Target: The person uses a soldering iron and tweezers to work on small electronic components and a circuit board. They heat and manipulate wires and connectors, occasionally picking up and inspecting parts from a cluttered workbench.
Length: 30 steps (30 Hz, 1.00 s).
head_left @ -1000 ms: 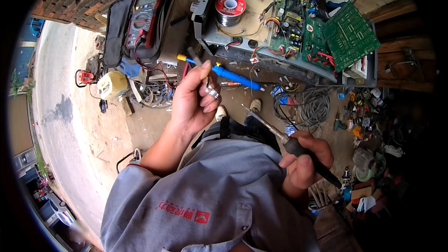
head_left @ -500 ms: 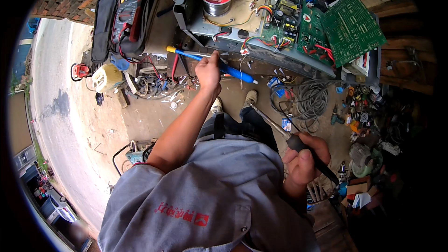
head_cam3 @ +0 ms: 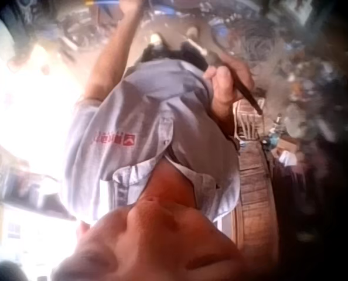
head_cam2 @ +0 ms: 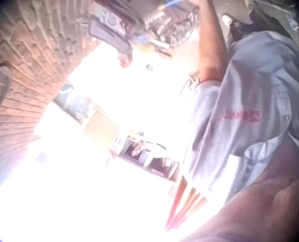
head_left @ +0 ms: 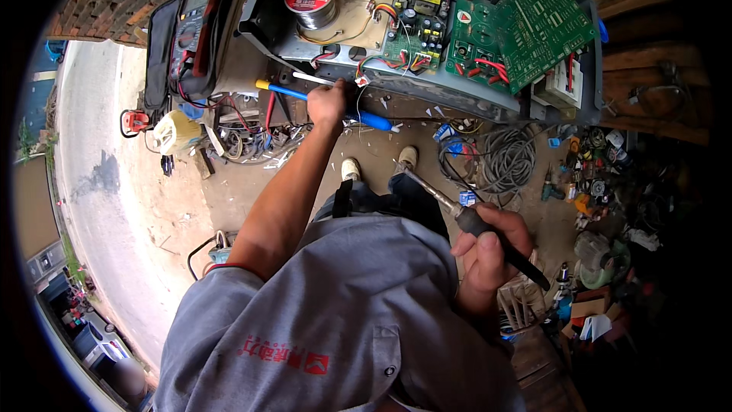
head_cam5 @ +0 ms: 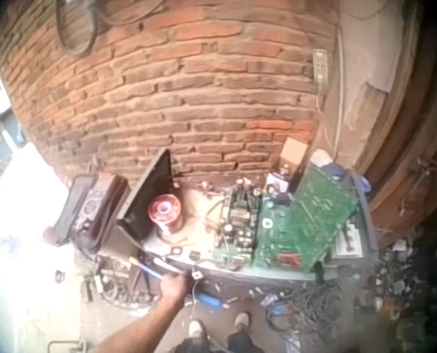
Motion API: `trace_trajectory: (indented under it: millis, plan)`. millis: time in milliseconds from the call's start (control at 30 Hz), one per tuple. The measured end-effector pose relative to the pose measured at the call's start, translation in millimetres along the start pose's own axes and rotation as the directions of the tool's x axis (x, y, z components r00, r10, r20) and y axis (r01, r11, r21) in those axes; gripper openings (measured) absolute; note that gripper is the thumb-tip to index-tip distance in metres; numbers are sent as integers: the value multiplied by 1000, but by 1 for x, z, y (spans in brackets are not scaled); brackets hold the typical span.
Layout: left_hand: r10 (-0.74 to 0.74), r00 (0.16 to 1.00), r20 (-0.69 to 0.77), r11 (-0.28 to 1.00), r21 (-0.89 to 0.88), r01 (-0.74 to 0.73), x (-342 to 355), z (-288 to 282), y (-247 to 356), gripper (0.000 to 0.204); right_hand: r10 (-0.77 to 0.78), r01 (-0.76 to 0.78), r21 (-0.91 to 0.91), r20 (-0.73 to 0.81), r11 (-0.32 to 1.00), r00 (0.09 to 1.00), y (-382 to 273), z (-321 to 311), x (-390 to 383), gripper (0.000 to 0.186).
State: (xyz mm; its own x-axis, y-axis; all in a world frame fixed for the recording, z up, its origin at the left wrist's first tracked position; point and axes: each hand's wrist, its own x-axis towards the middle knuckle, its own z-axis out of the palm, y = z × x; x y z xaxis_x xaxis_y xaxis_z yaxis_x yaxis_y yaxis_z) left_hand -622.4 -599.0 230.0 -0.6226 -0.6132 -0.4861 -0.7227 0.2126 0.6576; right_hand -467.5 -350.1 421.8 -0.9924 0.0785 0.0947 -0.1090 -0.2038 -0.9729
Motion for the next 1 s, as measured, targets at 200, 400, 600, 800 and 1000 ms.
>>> trace_trajectory:
  millis: [200,400,600,800,1000]
  plan:
    - [-58,974,219,884,-442,152,-13,-14,1,23,22,-22,28,11,999,1000,1,-9,3,32]
    - [-58,969,242,864,-474,170,-16,-20,2,24,51,-53,86,23,995,998,7,-12,0,32]
    - [26,994,109,925,-381,18,-14,-15,2,27,32,-35,91,36,995,999,10,-16,1,30]
    - [397,910,-117,917,11,-399,-25,-11,-3,33,13,-19,106,56,994,998,11,-18,1,28]
    - [599,800,10,796,103,-597,-27,-20,-8,22,-29,24,68,59,997,998,12,-18,3,28]
